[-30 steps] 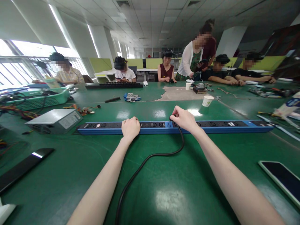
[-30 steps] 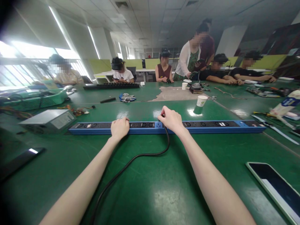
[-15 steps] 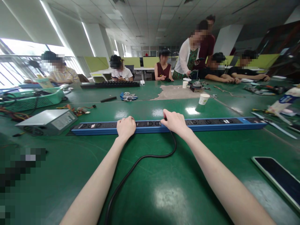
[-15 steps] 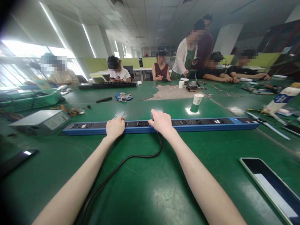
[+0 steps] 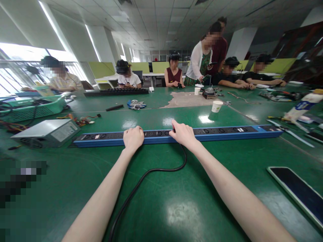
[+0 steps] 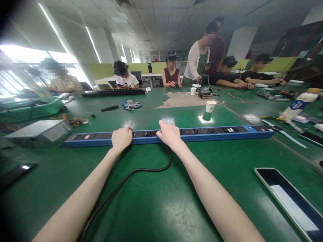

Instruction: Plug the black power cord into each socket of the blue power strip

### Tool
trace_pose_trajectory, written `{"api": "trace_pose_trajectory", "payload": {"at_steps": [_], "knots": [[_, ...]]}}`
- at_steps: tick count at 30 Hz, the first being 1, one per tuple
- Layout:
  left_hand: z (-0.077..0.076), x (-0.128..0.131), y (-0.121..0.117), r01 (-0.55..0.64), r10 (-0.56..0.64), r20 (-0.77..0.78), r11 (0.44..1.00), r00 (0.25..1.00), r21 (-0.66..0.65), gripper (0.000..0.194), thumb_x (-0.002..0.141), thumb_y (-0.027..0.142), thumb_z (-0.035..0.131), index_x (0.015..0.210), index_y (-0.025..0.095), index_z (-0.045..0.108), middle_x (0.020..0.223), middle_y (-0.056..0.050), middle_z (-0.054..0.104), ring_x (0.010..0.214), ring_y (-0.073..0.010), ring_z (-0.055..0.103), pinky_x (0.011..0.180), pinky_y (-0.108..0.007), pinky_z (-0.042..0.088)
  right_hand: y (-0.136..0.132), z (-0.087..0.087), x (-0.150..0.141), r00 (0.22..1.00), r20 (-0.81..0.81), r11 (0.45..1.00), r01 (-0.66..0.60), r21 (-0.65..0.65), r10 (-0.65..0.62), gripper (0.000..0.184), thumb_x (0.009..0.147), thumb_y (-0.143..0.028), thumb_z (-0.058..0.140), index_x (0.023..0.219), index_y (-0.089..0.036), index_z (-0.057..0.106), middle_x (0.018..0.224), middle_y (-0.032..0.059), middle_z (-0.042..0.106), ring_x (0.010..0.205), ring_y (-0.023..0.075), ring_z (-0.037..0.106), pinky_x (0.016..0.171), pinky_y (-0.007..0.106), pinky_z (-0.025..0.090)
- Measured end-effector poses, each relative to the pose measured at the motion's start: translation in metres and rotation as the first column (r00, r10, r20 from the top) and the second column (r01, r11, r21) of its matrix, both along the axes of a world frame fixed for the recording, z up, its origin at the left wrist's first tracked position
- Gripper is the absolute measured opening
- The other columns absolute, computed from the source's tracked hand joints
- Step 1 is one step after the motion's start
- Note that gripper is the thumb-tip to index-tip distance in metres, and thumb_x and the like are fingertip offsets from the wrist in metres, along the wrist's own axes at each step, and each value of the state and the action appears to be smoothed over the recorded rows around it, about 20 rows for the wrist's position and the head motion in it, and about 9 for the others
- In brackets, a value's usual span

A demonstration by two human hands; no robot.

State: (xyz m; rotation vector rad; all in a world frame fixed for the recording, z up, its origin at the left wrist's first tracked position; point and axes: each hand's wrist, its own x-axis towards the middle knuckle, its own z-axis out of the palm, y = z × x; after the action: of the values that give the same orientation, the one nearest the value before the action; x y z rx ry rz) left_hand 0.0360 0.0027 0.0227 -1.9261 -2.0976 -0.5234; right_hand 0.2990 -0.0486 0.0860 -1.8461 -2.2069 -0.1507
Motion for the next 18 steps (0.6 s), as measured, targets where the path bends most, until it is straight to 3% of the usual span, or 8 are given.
{"api": "trace_pose_trajectory", "payload": {"at_steps": [5,8,12,15,18], "knots": [[0.001,0.000,0.000,0.011,-0.011,-0.005,1.000,1.000,0.002,0.044,0.102,0.031,0.033,0.113,0.021,0.074,0.105,-0.015,0.077,0.107,-0.0294,0.068,0.100,-0.043,0.041,0.002,0.014,0.010,0.994,-0.109,1.000,-0.003,0.025,0.005,0.022,0.097,-0.038,0.054,0.112,-0.024,0.062,0.096,0.0076,0.073,0.089,0.0252,0.068,0.074,0.030,0.039],[0.002,0.000,0.000,0.019,-0.019,-0.016,1.000,1.000,0.000,0.045,0.102,0.031,0.032,0.113,0.021,0.074,0.105,-0.015,0.077,0.107,-0.0291,0.068,0.100,-0.042,0.041,0.001,0.044,0.030,0.964,-0.264,0.989,0.036,0.144,0.004,0.023,0.096,-0.040,0.054,0.111,-0.024,0.061,0.093,0.0052,0.071,0.083,0.0219,0.064,0.071,0.028,0.037],[0.003,0.001,-0.001,0.008,-0.008,-0.016,1.000,1.000,-0.021,0.045,0.102,0.030,0.033,0.113,0.021,0.075,0.106,-0.014,0.078,0.108,-0.0289,0.068,0.101,-0.042,0.041,-0.007,0.082,0.080,0.926,-0.372,0.952,0.051,0.303,0.069,0.025,0.096,-0.040,0.053,0.111,-0.022,0.060,0.091,0.0051,0.069,0.080,0.0193,0.060,0.071,0.029,0.038],[0.003,0.002,-0.002,0.007,-0.007,-0.021,1.000,1.000,-0.015,0.046,0.102,0.030,0.032,0.112,0.021,0.076,0.105,-0.015,0.078,0.108,-0.0293,0.068,0.101,-0.042,0.041,-0.012,0.080,0.123,0.935,-0.351,0.952,0.068,0.297,0.043,0.024,0.095,-0.040,0.055,0.109,-0.022,0.061,0.090,0.0049,0.069,0.078,0.0189,0.060,0.070,0.029,0.037],[0.002,0.003,-0.002,0.002,-0.002,-0.032,1.000,0.999,0.003,0.047,0.102,0.031,0.031,0.108,0.021,0.077,0.103,-0.015,0.077,0.107,-0.0303,0.068,0.099,-0.043,0.041,-0.009,0.054,0.151,0.969,-0.243,0.978,0.091,0.185,-0.045,0.019,0.093,-0.040,0.058,0.103,-0.024,0.062,0.087,0.0029,0.069,0.075,0.0182,0.059,0.066,0.028,0.034]]}}
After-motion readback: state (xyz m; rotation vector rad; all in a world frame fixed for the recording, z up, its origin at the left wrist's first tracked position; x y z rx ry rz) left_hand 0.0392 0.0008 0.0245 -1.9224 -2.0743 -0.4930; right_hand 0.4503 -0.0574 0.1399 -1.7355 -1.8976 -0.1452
